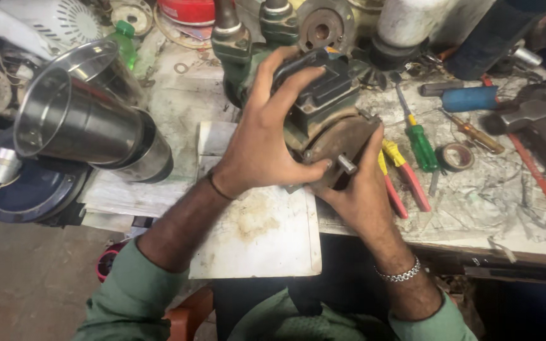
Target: The person works on an electric motor at a cluttered workbench. They use pliers on the motor shaft area, fit a metal cover and pulley onto the motor, tap components into place with a hammer, and use a file on parts while steadying the motor with the other hand.
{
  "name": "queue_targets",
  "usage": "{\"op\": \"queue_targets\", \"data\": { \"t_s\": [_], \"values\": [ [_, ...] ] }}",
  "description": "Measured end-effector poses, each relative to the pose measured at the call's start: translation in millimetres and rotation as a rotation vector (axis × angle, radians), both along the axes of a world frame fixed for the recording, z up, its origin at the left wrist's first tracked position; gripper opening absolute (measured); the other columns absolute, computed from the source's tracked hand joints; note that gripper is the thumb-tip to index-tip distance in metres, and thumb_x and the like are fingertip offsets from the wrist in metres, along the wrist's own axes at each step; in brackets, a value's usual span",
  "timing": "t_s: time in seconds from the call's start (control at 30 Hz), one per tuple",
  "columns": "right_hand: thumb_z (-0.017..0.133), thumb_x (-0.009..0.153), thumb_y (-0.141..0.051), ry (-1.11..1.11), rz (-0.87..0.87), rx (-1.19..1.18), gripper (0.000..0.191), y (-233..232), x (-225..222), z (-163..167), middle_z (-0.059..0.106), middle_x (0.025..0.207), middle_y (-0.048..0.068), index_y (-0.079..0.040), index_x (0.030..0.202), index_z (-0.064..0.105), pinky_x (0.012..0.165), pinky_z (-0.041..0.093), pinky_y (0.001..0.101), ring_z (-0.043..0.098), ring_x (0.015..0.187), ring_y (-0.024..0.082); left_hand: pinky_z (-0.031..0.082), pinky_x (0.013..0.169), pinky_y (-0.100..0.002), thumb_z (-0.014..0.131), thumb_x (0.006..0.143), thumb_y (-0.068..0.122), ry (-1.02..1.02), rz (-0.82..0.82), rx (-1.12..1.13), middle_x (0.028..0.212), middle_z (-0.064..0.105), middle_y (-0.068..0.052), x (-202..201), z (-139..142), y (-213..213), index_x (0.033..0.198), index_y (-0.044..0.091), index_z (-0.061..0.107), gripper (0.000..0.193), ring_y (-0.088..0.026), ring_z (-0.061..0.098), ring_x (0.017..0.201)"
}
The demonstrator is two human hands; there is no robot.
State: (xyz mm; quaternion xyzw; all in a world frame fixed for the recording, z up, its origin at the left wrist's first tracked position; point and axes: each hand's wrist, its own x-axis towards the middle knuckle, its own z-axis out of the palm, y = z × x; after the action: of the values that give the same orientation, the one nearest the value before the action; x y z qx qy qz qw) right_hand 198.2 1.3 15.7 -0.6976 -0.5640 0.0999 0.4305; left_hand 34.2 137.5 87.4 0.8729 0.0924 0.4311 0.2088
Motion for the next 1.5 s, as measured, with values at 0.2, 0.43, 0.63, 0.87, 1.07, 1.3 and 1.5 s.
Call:
{"op": "queue_targets", "data": {
  "t_s": [0.2,0.43,0.63,0.87,1.07,1.3,1.5],
  "values": [
    [0.098,0.065,-0.017,-0.050,0.079,0.087,0.144,0,-2,12,0.044,0.152,0.033,0.009,0.156,-0.011,0.108,0.051,0.0437,0.054,0.138,0.043,0.044,0.130,-0.046,0.097,0.067,0.032,0.045,-0.045,-0.008,0.162,0.029,-0.022,-4,9,15,0.150,0.010,0.047,0.100,-0.040,0.041,0.153],
    [0.098,0.064,-0.022,-0.084,0.050,0.003,0.141,-8,-4,13,0.046,0.146,0.033,0.009,0.154,-0.007,0.108,0.046,0.0465,0.052,0.134,0.044,0.041,0.131,-0.047,0.096,0.066,0.031,0.073,-0.046,-0.020,0.162,0.030,-0.021,-10,6,4,0.152,0.011,0.047,0.101,-0.040,0.039,0.153],
    [0.089,0.077,-0.026,-0.137,0.185,0.090,0.118,-25,7,12,0.045,0.148,0.037,0.013,0.155,0.010,0.112,0.040,0.0478,0.047,0.138,0.046,0.033,0.132,-0.053,0.096,0.062,0.031,0.099,0.029,0.031,0.166,0.028,-0.021,-14,-9,-11,0.150,0.012,0.045,0.104,-0.043,0.029,0.158],
    [0.073,0.095,-0.020,0.391,0.066,-0.374,0.053,-16,38,-3,0.077,0.111,0.015,-0.003,0.142,0.057,0.077,0.058,0.0321,0.072,0.089,0.019,0.025,0.121,-0.066,0.094,0.060,0.033,0.189,0.166,0.095,0.161,0.022,-0.030,-9,2,-36,0.150,0.008,0.039,0.108,-0.055,0.028,0.147],
    [0.065,0.094,-0.008,0.861,0.258,-0.217,0.047,-7,42,-30,0.069,0.116,0.009,-0.001,0.138,0.052,0.076,0.061,0.0298,0.070,0.094,0.015,0.021,0.117,-0.070,0.091,0.064,0.034,0.342,0.409,0.095,0.148,0.034,-0.035,0,18,-67,0.147,0.002,0.041,0.102,-0.055,0.034,0.141],
    [0.062,0.099,-0.008,0.933,0.223,-0.300,0.036,-8,45,-42,0.068,0.110,0.015,0.003,0.133,0.055,0.069,0.059,0.0343,0.068,0.088,0.023,0.041,0.097,-0.059,0.094,0.056,0.045,0.521,0.387,0.096,0.123,0.049,-0.028,35,46,-51,0.141,0.011,0.050,0.102,-0.047,0.049,0.116],
    [0.060,0.099,-0.009,0.804,0.276,-0.092,0.047,-8,34,-28,0.063,0.133,0.011,-0.002,0.145,0.051,0.098,0.053,0.0319,0.061,0.118,0.019,0.046,0.089,-0.058,0.099,0.044,0.048,0.678,0.320,0.064,0.118,0.050,-0.026,37,67,-19,0.129,0.008,0.055,0.104,-0.045,0.050,0.112]
  ]
}}
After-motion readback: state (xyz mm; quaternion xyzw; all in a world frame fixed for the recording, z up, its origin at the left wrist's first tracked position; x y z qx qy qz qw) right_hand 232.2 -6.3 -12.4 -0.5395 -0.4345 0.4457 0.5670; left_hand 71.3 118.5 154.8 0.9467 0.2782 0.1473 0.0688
